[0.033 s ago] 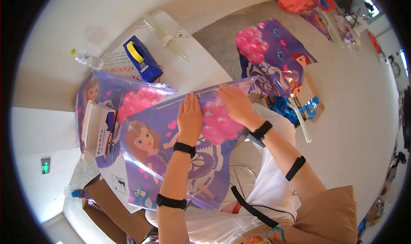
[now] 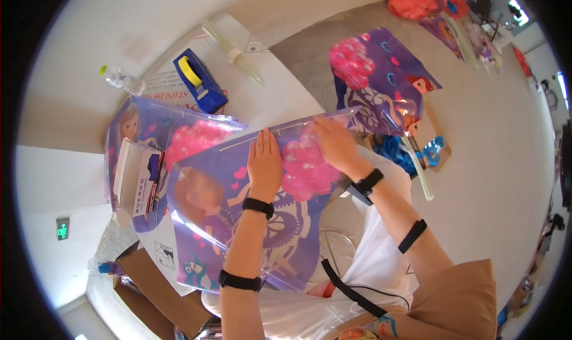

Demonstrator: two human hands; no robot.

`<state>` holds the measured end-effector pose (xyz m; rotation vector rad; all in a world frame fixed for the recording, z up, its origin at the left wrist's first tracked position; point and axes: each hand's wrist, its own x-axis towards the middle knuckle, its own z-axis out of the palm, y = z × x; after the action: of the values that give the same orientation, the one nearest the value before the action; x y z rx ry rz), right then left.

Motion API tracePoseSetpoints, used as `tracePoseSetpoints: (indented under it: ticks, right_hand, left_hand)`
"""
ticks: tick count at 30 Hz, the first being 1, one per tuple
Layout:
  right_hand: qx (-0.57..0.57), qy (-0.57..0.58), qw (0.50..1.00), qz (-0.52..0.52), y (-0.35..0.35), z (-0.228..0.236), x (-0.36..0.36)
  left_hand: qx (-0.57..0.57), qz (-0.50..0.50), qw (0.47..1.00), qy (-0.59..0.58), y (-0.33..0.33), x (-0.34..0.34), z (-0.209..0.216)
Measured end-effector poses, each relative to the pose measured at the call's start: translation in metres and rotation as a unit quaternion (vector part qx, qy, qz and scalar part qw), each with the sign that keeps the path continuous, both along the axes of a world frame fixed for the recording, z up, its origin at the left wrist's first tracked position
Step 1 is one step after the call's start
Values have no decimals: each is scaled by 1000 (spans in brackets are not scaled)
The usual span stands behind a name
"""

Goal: Assembling a colorful kite by attaching the frame and string.

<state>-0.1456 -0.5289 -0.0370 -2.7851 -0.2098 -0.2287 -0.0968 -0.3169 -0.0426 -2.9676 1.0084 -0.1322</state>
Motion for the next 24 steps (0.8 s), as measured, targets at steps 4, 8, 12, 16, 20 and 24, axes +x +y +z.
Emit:
tracePoseSetpoints:
  ticks: [4, 8, 12, 16, 20, 24]
  right_hand:
    - [2, 68, 989, -134, -28, 2, -5]
    - [20, -93, 982, -160, -39, 8, -16]
    - [131, -98, 985, 61, 25, 43, -28]
    - [357, -80, 923, 116, 86, 137, -112]
    - [625, -359, 638, 271, 119, 265, -170]
    - [595, -678, 315, 296, 167, 344, -199]
  left_hand:
    - [-13, 86, 996, 7, 18, -19, 16]
    - [-204, 109, 958, 172, 55, -95, 81]
    - [-264, 217, 908, 244, 124, -192, 118]
    - [-237, 337, 877, 248, 194, -272, 121]
    - [-191, 441, 860, 174, 245, -325, 116]
    - [-250, 473, 840, 96, 261, -319, 106]
